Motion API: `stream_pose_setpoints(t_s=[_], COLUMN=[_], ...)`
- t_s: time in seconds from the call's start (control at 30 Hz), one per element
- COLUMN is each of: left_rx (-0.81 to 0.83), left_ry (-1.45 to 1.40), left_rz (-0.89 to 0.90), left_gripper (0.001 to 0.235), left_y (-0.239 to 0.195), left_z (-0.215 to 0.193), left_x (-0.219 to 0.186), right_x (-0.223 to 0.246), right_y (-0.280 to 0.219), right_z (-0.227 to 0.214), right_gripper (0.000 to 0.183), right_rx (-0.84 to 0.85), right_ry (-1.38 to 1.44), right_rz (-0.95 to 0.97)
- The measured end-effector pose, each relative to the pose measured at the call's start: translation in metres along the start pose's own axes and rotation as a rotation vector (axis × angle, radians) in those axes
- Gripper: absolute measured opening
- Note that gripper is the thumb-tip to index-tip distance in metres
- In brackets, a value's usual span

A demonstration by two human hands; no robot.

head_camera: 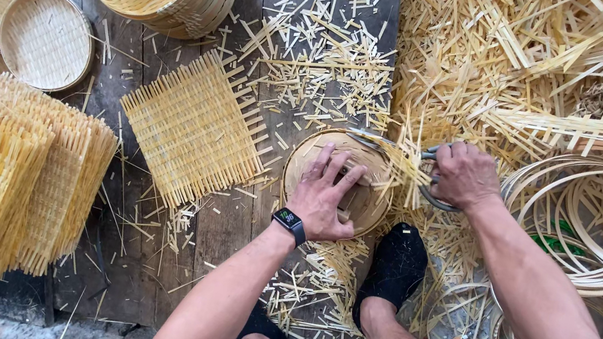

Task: The person sits on the floor and uses shears to trim the excess edges of a woven bamboo mat placed over a circular wooden mold. After trimming, the person removes the mold and stacks the finished basket with others nearby.

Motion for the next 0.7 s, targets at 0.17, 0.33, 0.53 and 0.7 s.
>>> stream_pose_setpoints(t_s=[0.17,0.33,0.53,0.7], left_rx=[0.066,0.169,0.272,0.293], left_ry=[0.045,0.037,0.002,-0.024], left_rz=[0.088,0.159,0.225,0.216], left_gripper=[0.102,0.098,0.100,0.101], left_y=[0.001,0.004,0.007,0.009], left_z=[-0.004,-0.004,-0.005,-0.008], left_x=[-0.001,-0.002,0.002,0.003], right_x=[0.006,0.010,-0.007,-0.005], right_y=[0.002,0.009,-0.001,0.001], right_z=[0.002,0.016,0.027,0.017], right_gripper=[0.011,0.015,0.009,0.015], right_rx=[-0.156,-0.113,0.211,0.332], right_ry=[-0.050,-0.026,-0.054,0.007], right_rz=[-0.037,-0.029,-0.073,-0.024])
Point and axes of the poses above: each hand's wrist, its own y-axis towards the middle knuckle, its own z-axis out of the palm, x = y × z, the point moved 5 cm from there along y, towards the middle knuckle, and after that the axes turned 9 degrees about -x, right-handed, at the moved point
